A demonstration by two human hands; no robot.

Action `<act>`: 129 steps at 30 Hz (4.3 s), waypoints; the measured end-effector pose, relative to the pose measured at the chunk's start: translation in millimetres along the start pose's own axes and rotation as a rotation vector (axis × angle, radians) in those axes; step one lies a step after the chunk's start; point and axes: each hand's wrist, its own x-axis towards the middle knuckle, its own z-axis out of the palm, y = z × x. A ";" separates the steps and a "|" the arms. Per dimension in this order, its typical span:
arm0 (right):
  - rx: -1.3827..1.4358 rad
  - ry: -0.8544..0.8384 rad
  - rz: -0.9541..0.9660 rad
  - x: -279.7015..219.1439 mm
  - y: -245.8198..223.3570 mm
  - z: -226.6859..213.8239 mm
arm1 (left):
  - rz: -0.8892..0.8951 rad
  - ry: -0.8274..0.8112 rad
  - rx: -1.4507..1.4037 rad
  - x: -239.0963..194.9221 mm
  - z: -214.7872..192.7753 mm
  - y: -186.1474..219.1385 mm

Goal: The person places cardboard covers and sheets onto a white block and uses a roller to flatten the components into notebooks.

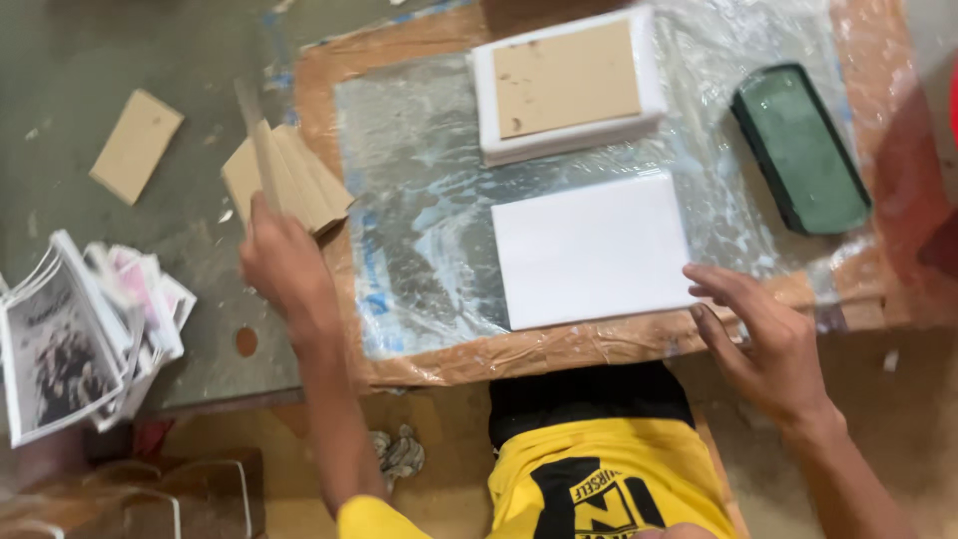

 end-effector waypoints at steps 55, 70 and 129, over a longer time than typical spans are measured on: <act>-0.482 -0.053 -0.102 31.6 12.1 85.0 | 0.322 -0.557 -0.273 -98.5 51.6 143.0; -0.504 -0.081 -0.112 29.1 16.7 87.4 | 0.250 -0.535 -0.365 -107.7 55.5 136.2; -0.805 0.215 -0.060 48.2 56.4 -40.0 | 0.618 -0.630 -0.158 -60.5 21.9 145.9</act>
